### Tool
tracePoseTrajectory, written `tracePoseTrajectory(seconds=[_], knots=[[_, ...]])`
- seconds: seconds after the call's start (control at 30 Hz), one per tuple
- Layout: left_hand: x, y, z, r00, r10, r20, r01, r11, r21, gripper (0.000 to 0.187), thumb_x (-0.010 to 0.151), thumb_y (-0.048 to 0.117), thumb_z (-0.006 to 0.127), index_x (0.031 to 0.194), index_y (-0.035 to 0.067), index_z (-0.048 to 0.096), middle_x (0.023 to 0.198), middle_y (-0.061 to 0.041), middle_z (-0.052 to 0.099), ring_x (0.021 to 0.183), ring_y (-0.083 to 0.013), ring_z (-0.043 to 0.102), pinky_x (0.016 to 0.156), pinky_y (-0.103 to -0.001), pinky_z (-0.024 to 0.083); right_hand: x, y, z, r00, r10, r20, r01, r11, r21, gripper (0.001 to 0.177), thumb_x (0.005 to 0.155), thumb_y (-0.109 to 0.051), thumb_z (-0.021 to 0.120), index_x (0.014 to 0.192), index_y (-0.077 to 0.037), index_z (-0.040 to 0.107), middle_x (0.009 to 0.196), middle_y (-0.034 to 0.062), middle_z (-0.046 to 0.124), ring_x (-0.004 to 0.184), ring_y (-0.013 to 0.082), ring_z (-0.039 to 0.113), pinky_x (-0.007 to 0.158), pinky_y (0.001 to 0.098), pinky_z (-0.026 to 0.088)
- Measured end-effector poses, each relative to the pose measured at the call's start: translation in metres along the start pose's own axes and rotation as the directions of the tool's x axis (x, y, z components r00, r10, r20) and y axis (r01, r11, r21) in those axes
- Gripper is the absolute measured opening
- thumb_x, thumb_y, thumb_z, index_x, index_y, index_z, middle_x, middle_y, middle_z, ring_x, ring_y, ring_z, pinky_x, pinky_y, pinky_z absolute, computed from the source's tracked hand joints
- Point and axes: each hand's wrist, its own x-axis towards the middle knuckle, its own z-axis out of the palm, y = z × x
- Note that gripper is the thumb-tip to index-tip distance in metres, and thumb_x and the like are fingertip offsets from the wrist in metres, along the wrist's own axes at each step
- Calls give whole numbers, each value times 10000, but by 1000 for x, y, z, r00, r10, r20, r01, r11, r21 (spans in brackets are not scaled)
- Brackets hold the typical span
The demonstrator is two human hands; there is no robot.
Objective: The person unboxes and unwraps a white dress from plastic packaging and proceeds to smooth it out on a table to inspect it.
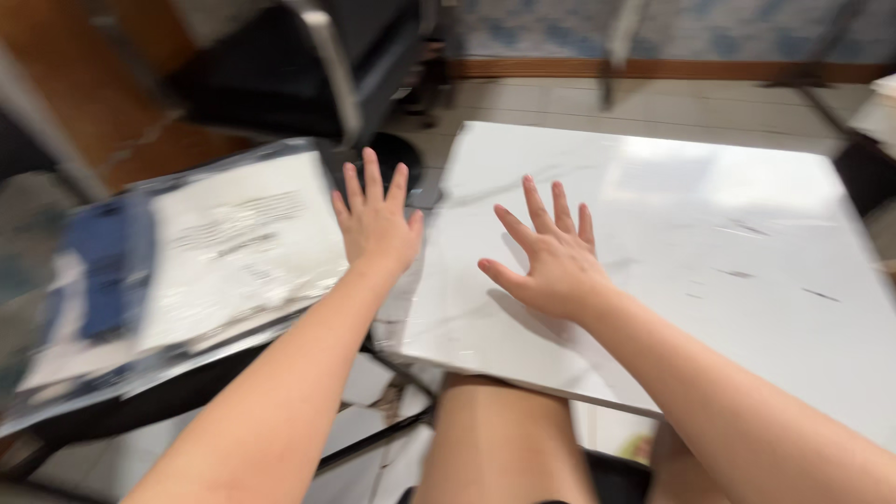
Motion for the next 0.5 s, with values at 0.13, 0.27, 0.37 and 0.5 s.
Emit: tracePoseTrajectory(seconds=[0.13, 0.27, 0.37, 0.5], knots=[[-8, 119, 21, 981, 176, 78, -165, 978, -130, 660, 943, 412, 618, 1555, 265, 419, 1719, -111, 10, 1563, -390, 23, 1212, -608, 96, -53, 84, -16, 961, 271, -52, -275, 958, -79, 884, 835, -726, 523, 1569, -275, 324, 1692, 106, -48, 1537, 374, -119, 1184, 584, -59], [-41, 235, 14, 893, 414, 179, -351, 887, -301, 665, 937, 492, 568, 1545, 279, 401, 1708, -87, 3, 1567, -344, -16, 1222, -595, 39, -119, 164, -38, 793, 598, -116, -606, 793, -55, 843, 864, -714, 494, 1559, -268, 327, 1697, 91, -64, 1540, 391, -142, 1156, 642, -62], [-64, 298, 6, 812, 527, 250, -430, 830, -355, 641, 963, 525, 490, 1551, 295, 379, 1698, -79, -13, 1562, -339, -31, 1216, -587, 25, -162, 201, -46, 695, 686, -215, -677, 725, 125, 780, 910, -664, 492, 1553, -232, 404, 1718, 143, 4, 1544, 457, -59, 1190, 659, 14], [-76, 366, 5, 734, 634, 243, -532, 759, -376, 627, 969, 550, 460, 1546, 315, 393, 1709, -69, 24, 1570, -331, 19, 1230, -568, 37, -192, 251, -55, 613, 755, -233, -735, 653, 182, 717, 937, -601, 502, 1538, -214, 453, 1706, 168, 51, 1550, 470, -11, 1180, 686, 62]])
